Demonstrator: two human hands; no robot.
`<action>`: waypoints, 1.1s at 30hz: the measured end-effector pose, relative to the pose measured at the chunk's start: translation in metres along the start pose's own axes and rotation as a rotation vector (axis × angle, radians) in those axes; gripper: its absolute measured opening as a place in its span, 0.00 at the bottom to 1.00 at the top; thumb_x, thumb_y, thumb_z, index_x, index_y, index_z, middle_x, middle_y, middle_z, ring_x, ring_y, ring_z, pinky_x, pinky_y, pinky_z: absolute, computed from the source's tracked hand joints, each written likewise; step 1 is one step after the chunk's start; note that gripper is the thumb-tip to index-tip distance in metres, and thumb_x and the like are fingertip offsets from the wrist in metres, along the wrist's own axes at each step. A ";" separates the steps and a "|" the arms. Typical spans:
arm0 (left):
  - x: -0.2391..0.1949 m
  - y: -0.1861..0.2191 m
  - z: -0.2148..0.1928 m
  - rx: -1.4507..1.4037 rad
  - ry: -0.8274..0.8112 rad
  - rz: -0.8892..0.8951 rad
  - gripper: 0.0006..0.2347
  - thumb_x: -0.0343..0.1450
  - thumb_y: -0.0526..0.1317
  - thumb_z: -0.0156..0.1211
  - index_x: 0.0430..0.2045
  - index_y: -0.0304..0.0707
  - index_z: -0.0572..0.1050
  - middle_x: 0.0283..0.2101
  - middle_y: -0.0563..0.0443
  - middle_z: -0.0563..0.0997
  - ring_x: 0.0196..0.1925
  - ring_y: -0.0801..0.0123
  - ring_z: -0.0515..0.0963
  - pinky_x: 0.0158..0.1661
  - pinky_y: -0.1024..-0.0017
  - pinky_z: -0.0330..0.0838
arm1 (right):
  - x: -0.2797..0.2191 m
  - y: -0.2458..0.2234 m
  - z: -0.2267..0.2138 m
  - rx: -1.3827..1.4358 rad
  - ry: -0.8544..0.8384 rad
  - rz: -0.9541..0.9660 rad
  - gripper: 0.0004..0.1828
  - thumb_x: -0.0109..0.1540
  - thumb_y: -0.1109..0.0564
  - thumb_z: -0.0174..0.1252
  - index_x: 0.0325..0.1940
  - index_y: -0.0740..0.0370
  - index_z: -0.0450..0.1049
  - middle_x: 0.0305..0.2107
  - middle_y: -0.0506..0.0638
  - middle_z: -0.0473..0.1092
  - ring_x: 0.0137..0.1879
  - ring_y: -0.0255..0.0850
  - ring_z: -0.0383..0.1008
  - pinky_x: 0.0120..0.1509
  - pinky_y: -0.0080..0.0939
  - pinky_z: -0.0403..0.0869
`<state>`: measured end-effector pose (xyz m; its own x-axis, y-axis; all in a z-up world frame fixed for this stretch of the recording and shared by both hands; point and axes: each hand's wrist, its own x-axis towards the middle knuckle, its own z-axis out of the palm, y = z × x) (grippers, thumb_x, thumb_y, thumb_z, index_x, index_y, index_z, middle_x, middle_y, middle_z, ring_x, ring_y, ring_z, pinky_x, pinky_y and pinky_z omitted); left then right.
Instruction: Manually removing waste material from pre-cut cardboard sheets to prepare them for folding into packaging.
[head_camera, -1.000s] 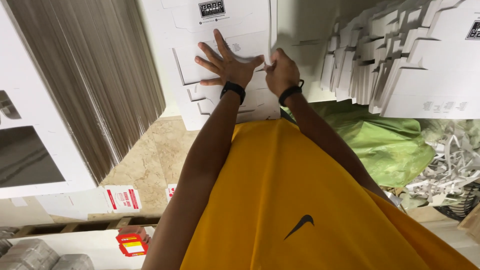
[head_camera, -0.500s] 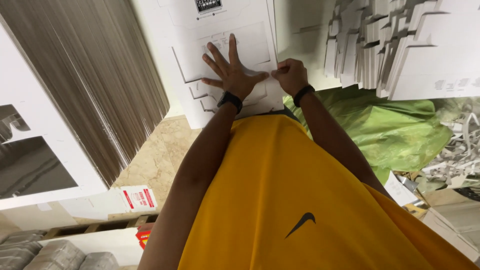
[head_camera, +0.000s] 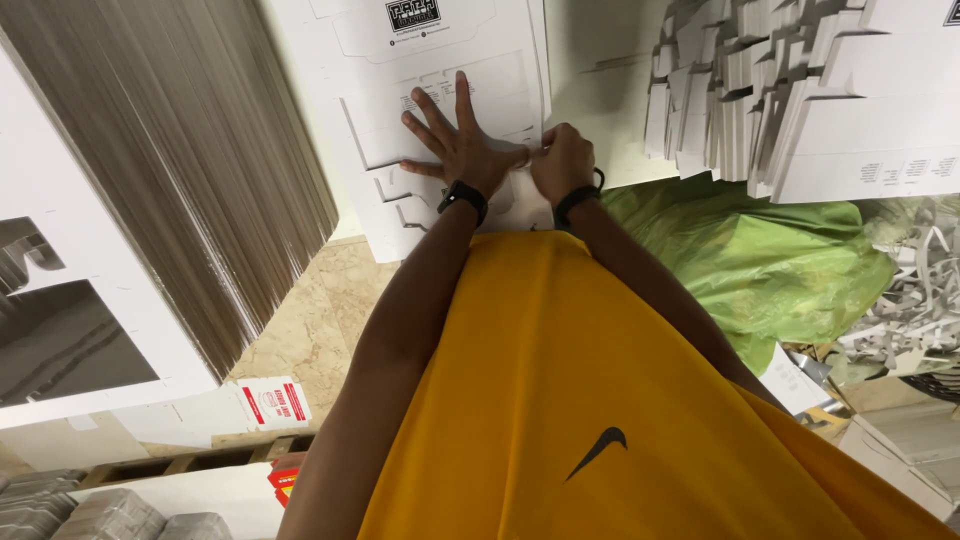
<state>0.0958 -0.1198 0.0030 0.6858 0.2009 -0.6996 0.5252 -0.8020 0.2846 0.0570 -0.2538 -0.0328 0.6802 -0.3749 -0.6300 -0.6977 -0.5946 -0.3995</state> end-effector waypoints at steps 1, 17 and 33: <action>0.004 -0.003 0.002 0.011 0.004 -0.001 0.66 0.50 0.65 0.88 0.74 0.74 0.31 0.77 0.47 0.15 0.78 0.43 0.15 0.60 0.17 0.17 | 0.005 0.002 -0.004 0.021 -0.034 -0.001 0.10 0.58 0.53 0.62 0.40 0.58 0.74 0.39 0.52 0.76 0.46 0.47 0.77 0.46 0.48 0.77; 0.008 -0.007 0.003 0.087 -0.031 0.049 0.55 0.63 0.56 0.75 0.75 0.72 0.29 0.75 0.42 0.13 0.77 0.37 0.14 0.58 0.14 0.19 | 0.014 -0.019 -0.001 -0.658 -0.266 -0.410 0.27 0.69 0.48 0.39 0.22 0.62 0.74 0.22 0.57 0.74 0.31 0.55 0.75 0.34 0.56 0.72; 0.032 -0.023 0.012 0.171 -0.074 0.104 0.58 0.65 0.63 0.79 0.73 0.74 0.24 0.73 0.39 0.09 0.75 0.33 0.12 0.57 0.10 0.27 | -0.011 -0.034 -0.040 0.045 -0.501 -0.129 0.24 0.65 0.36 0.52 0.46 0.56 0.80 0.39 0.46 0.78 0.45 0.37 0.74 0.47 0.38 0.70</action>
<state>0.0996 -0.1016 -0.0338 0.6900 0.0750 -0.7199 0.3555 -0.9015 0.2469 0.0820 -0.2584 0.0144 0.5781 0.0922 -0.8107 -0.6319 -0.5780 -0.5163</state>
